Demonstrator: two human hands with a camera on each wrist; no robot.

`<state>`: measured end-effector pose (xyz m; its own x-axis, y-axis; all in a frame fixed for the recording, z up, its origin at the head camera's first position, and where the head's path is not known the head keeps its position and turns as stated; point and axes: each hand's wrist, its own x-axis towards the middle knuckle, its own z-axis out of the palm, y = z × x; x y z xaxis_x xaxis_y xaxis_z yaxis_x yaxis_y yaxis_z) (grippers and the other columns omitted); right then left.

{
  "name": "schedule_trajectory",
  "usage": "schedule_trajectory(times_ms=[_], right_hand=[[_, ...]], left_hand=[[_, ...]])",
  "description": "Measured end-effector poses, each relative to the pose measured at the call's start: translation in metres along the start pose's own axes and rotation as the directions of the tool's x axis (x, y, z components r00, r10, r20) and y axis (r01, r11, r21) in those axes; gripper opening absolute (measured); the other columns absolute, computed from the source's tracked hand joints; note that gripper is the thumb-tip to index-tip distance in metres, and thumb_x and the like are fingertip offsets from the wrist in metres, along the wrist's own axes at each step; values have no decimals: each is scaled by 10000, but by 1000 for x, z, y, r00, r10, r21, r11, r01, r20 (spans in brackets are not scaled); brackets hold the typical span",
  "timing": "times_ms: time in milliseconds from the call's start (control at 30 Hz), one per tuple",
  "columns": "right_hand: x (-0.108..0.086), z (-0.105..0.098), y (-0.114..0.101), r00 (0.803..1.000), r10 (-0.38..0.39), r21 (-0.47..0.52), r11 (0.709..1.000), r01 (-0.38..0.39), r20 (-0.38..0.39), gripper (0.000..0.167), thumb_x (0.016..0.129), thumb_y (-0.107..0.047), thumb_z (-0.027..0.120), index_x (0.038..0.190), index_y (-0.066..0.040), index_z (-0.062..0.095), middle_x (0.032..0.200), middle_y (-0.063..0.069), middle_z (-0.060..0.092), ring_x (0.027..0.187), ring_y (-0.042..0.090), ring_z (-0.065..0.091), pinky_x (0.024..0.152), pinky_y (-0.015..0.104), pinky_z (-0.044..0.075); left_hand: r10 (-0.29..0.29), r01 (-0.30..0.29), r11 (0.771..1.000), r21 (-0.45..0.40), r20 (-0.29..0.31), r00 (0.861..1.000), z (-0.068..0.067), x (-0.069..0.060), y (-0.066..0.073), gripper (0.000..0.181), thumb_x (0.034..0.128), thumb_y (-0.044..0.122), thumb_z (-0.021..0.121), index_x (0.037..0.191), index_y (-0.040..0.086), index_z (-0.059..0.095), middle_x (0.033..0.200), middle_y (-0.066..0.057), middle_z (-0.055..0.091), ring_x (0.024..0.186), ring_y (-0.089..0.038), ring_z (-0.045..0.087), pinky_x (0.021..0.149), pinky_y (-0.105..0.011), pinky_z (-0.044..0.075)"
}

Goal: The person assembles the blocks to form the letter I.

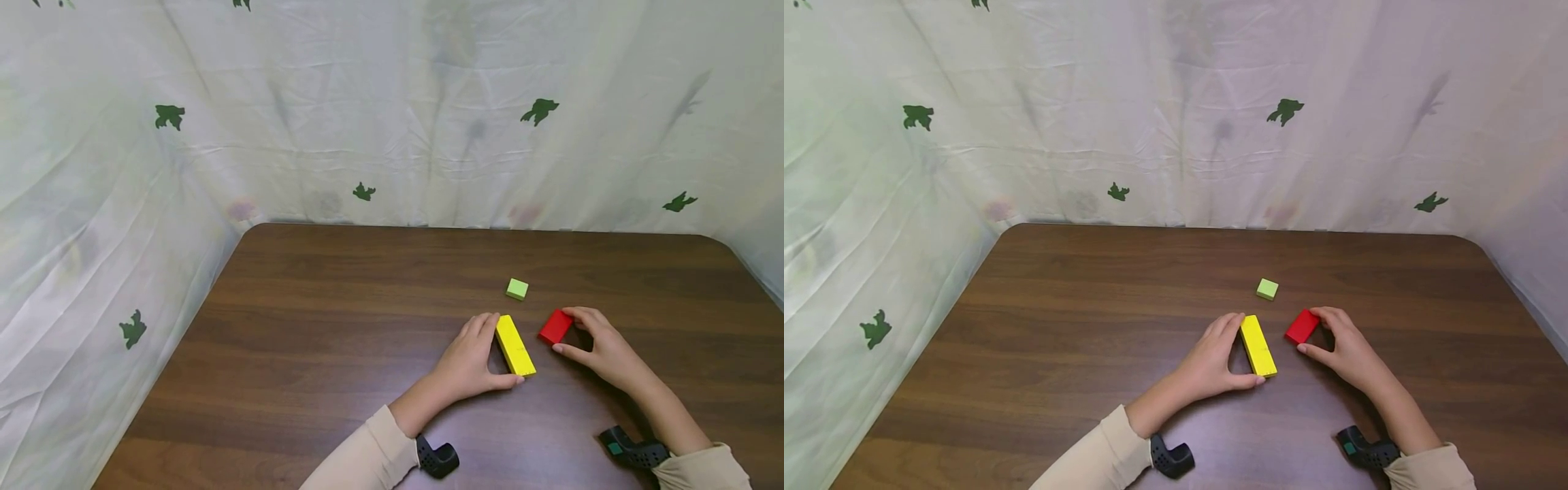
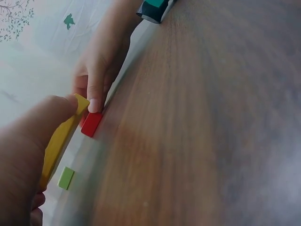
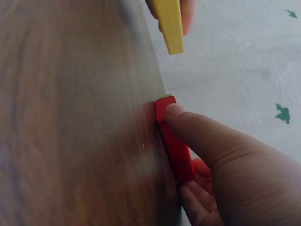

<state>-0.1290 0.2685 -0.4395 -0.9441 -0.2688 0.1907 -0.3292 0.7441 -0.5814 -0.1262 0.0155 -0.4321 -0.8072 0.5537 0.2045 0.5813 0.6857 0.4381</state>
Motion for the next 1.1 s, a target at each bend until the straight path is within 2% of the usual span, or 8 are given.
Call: schedule_trajectory(times_ms=[367, 500, 667, 833, 1100], right_hand=[[1, 1, 0, 1000, -11, -9, 1000, 11, -10, 636, 743, -245, 741, 1221, 40, 432, 1190, 205, 407, 1010, 370, 467, 808, 524, 395], [1, 1, 1, 1000, -13, -7, 1000, 13, -13, 632, 744, -241, 741, 1222, 34, 432, 1190, 198, 409, 1013, 366, 466, 807, 523, 393], [1, 1, 1, 1000, -20, -16, 1000, 19, -16, 628, 746, -238, 740, 1222, 33, 432, 1186, 194, 412, 1012, 360, 468, 803, 513, 394], [1, 2, 1, 1000, -22, -17, 1000, 22, -18, 625, 747, -234, 739, 1223, 31, 433, 1187, 191, 413, 1010, 358, 474, 803, 506, 399], [0, 1, 2, 1000, -25, -18, 1000, 24, -12, 625, 754, -242, 732, 1230, 28, 430, 1196, 187, 408, 1015, 355, 474, 792, 474, 402]], left_hand=[[60, -61, 998, -6, -65, 996, -10, -3, -3, 966, 662, 549, 699, 1357, 7, 304, 1313, -68, 362, 1217, -215, 345, 1030, -271, 230], [84, -86, 996, -22, -83, 993, -14, -4, -4, 971, 654, 534, 713, 1356, 4, 301, 1316, -66, 355, 1221, -211, 341, 1026, -263, 236], [131, -135, 989, -52, -76, 988, -18, -6, -6, 965, 656, 506, 727, 1361, 12, 292, 1337, -73, 339, 1238, -189, 321, 1019, -254, 247], [177, -182, 980, -77, -70, 982, -23, -9, -10, 965, 652, 480, 742, 1362, 10, 286, 1346, -78, 333, 1251, -187, 304, 1019, -256, 247], [244, -254, 963, -88, -110, 964, -29, -11, -19, 953, 634, 438, 768, 1359, 38, 298, 1334, -65, 348, 1242, -180, 314, 1021, -256, 242]])
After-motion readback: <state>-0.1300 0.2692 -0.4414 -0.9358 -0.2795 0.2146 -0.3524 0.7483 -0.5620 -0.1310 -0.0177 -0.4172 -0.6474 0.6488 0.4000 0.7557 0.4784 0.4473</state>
